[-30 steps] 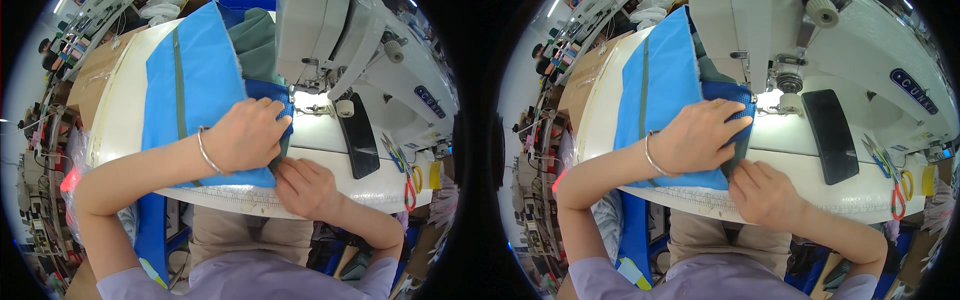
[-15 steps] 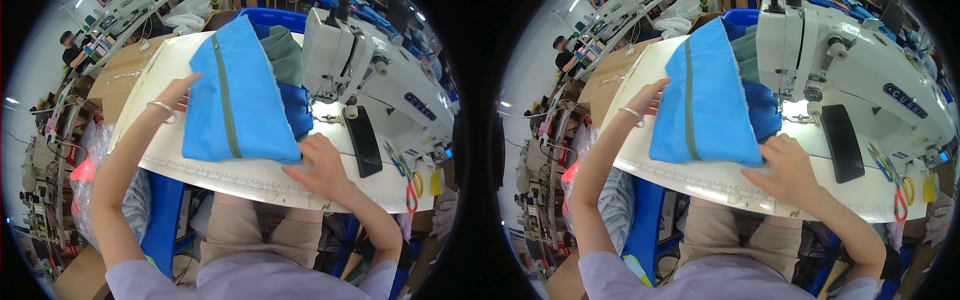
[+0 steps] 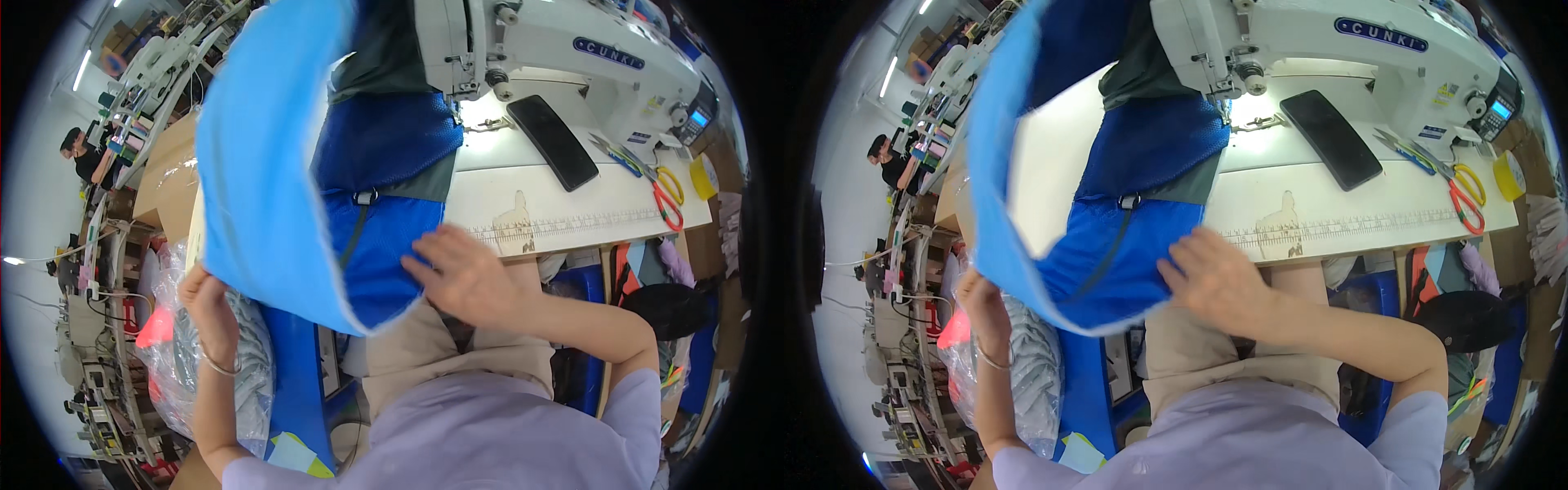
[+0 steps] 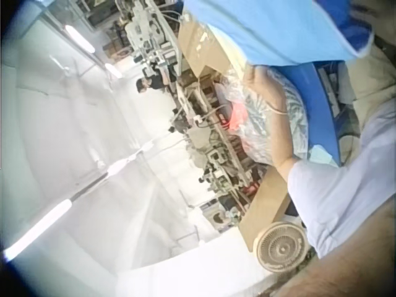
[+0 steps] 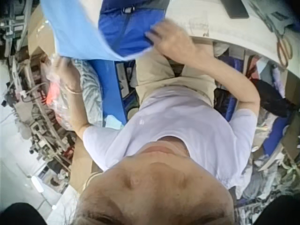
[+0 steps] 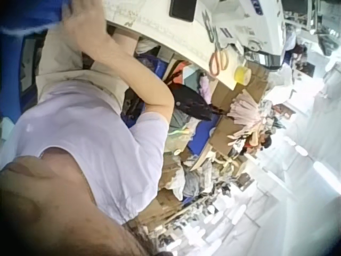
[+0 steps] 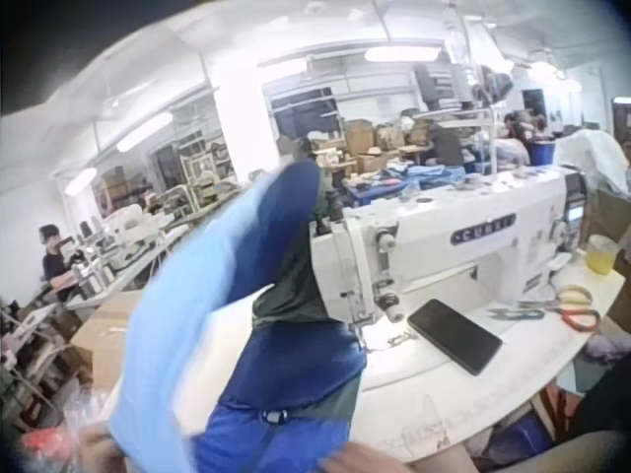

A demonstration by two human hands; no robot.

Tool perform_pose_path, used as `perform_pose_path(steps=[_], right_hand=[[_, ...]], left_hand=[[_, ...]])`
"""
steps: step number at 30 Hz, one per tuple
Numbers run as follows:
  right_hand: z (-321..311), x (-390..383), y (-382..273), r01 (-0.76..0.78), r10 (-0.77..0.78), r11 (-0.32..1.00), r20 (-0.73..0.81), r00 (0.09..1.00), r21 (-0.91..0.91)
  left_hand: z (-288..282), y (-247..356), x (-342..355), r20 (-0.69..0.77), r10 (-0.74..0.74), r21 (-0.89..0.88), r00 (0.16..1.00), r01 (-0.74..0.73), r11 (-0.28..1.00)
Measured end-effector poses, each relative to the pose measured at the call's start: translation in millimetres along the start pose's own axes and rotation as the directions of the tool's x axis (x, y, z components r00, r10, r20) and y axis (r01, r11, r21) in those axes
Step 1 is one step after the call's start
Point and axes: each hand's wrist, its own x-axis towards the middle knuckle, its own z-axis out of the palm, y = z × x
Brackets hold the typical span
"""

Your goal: The person sews a blue fabric bag using a sewing machine, repeatedly aligning the edges and feeding the material under the needle. They frequently pause to adjust the fabric and reposition the bag to continue stitching along different seams.

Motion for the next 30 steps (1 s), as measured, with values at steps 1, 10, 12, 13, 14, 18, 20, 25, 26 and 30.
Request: perform_pose_path(steps=[1,10,12,13,14,18,20,25,26,30], right_hand=[[9,-8,-10,0.060,-0.060,0.996,0.003,0.998,-0.064],[22,-23,-39,0.035,-0.038,0.995,-0.032,0.999,-0.092],[36,-42,-45,-0.015,0.014,1.000,-0.117,0.993,-0.004],[15,-37,-42,0.080,-0.072,0.991,0.082,0.994,-0.104],[5,-39,-40,0.058,-0.048,0.989,0.075,0.996,-0.135],[-11,-52,-33,-0.040,0.044,0.994,0.029,0.999,-0.099],[-12,-55,-32,-0.028,0.032,0.995,0.047,0.998,-0.094],[-7,-60,-27,-0.012,0.020,0.992,0.065,0.998,-0.128],[-7,-60,-26,-0.026,0.031,0.995,0.056,0.998,-0.096],[-4,-59,-28,-0.037,0.041,0.995,0.039,0.998,-0.088]], left_hand=[[-4,-3,-8,-0.068,-0.163,-0.116,0.984,0.154,0.981],[161,139,43,0.694,0.492,-0.053,0.525,-0.646,0.762],[219,96,36,0.730,0.351,-0.014,0.586,-0.502,0.865],[234,71,38,0.741,0.263,0.090,0.618,-0.480,0.873],[241,47,50,0.738,0.187,0.225,0.649,-0.497,0.838],[216,-26,98,0.594,0.013,0.593,0.805,-0.448,0.668],[212,-24,92,0.663,0.026,0.508,0.748,-0.475,0.719],[218,-20,115,0.585,-0.182,0.412,0.791,-0.097,0.906],[217,-24,120,0.535,-0.251,0.389,0.807,0.028,0.921],[223,-59,148,0.340,-0.263,0.448,0.903,0.090,0.890]])
